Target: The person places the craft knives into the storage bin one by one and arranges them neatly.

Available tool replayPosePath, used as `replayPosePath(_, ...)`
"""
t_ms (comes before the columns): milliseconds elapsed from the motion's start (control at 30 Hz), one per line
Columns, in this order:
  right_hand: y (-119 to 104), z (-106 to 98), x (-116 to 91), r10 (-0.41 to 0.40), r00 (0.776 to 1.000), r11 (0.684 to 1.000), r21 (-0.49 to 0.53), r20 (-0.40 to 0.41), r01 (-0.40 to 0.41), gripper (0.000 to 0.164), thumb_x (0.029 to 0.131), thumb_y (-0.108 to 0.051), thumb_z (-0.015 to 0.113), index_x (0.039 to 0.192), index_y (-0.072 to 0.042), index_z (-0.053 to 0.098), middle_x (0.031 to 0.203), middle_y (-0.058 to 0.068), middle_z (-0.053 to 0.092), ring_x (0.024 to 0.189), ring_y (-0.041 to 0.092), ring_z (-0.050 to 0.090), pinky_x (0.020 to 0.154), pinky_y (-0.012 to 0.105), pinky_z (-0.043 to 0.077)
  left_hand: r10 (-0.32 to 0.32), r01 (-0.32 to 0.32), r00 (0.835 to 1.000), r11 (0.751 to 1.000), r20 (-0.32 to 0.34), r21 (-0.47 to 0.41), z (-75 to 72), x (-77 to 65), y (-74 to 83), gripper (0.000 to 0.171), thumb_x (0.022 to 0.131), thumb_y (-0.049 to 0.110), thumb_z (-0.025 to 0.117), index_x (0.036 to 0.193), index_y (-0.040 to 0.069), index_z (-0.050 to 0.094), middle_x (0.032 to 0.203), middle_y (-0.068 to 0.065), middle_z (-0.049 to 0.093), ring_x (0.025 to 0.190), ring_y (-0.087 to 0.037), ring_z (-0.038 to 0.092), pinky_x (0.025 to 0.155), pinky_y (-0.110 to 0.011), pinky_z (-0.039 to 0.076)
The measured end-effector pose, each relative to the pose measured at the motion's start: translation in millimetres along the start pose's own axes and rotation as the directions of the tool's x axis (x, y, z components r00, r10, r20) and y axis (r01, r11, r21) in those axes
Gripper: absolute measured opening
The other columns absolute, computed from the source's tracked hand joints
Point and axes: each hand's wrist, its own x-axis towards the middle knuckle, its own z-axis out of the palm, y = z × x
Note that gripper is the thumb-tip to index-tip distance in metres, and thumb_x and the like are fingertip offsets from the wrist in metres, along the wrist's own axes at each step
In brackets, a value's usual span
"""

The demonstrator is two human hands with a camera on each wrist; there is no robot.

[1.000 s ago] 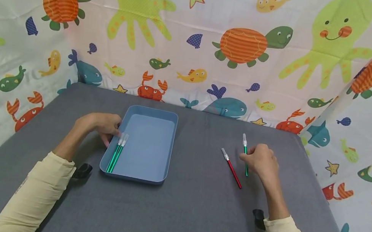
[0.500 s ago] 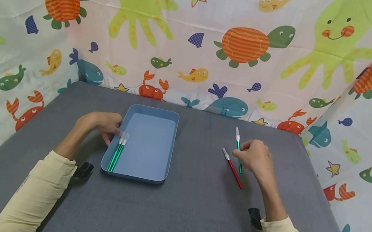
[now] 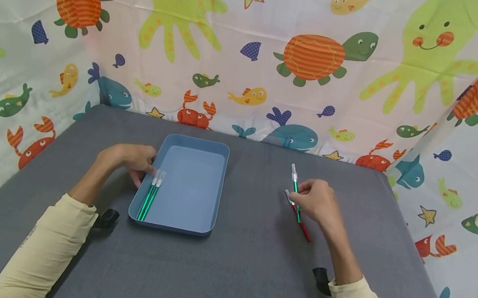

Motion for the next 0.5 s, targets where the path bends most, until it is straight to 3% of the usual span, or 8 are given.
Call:
replayPosePath(233,-21.5,18.7,3.7,-0.046,0.997,0.998,0.052,0.056,0.043,0.033,0.095,-0.014,0.065,0.118,0.009,0.068,0.109,0.024,0.076,0.076,0.013,0.068,0.069,0.028,0.062,-0.009,0.009,1.000,1.000,0.000,-0.004,0.4,-1.3,-1.5,0.038,0.108,0.010,0.056,0.139,-0.009,0.045,0.117,-0.024,0.061,0.080,-0.022,0.076,0.077,-0.035,0.068)
replayPosePath(500,-44.5,40.9,6.3,-0.089,0.992,0.990,0.118,0.089,0.078,0.032,0.094,-0.010,0.063,0.120,0.010,0.067,0.106,0.023,0.075,0.078,0.017,0.071,0.071,0.036,0.068,0.003,-0.003,1.000,1.000,0.013,0.019,-0.3,0.5,-1.3,0.037,0.108,0.011,0.057,0.138,-0.008,0.046,0.115,-0.022,0.063,0.079,-0.020,0.075,0.076,-0.033,0.068)
